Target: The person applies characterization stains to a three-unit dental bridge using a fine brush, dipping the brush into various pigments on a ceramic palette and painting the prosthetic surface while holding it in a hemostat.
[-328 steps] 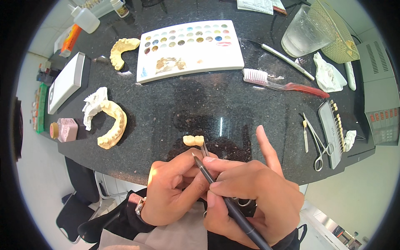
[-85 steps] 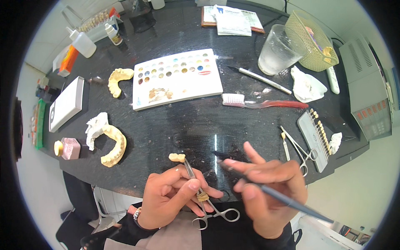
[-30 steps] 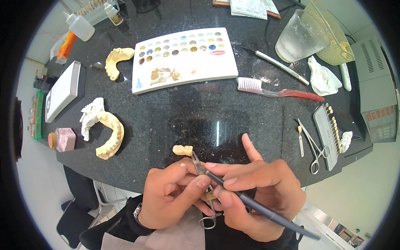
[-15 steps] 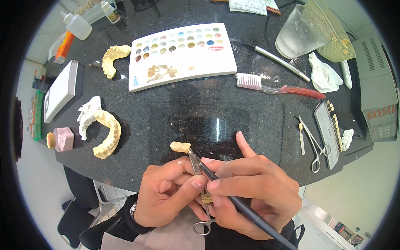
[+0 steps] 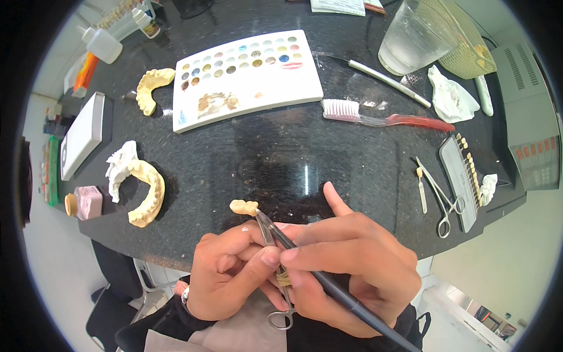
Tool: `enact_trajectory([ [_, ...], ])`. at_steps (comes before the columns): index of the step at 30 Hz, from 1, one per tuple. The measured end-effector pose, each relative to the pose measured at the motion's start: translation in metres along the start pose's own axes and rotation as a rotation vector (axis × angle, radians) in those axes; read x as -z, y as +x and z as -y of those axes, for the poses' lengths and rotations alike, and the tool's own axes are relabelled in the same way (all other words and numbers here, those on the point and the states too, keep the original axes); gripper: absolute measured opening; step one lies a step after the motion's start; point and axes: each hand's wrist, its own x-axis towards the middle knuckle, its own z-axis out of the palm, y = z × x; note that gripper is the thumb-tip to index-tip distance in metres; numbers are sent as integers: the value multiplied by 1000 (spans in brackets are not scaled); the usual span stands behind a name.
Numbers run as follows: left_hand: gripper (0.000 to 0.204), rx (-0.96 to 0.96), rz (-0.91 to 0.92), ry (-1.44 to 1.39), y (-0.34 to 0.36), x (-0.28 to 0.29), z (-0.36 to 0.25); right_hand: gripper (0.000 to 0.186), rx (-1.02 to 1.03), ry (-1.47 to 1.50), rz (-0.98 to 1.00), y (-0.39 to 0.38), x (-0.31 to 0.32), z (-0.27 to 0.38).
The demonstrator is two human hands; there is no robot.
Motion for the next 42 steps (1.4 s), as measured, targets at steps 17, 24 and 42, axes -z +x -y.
enact_trajectory([
  [17, 21, 29, 48, -28, -1, 2, -1, 10, 39, -57, 26, 1, 3, 8],
  [24, 31, -18, 31, -19, 0, 1, 2, 12, -22, -15, 13, 1, 1, 15],
  [42, 26, -43, 27, 14, 0, 0, 5, 11, -20, -68, 25, 4, 4, 14],
])
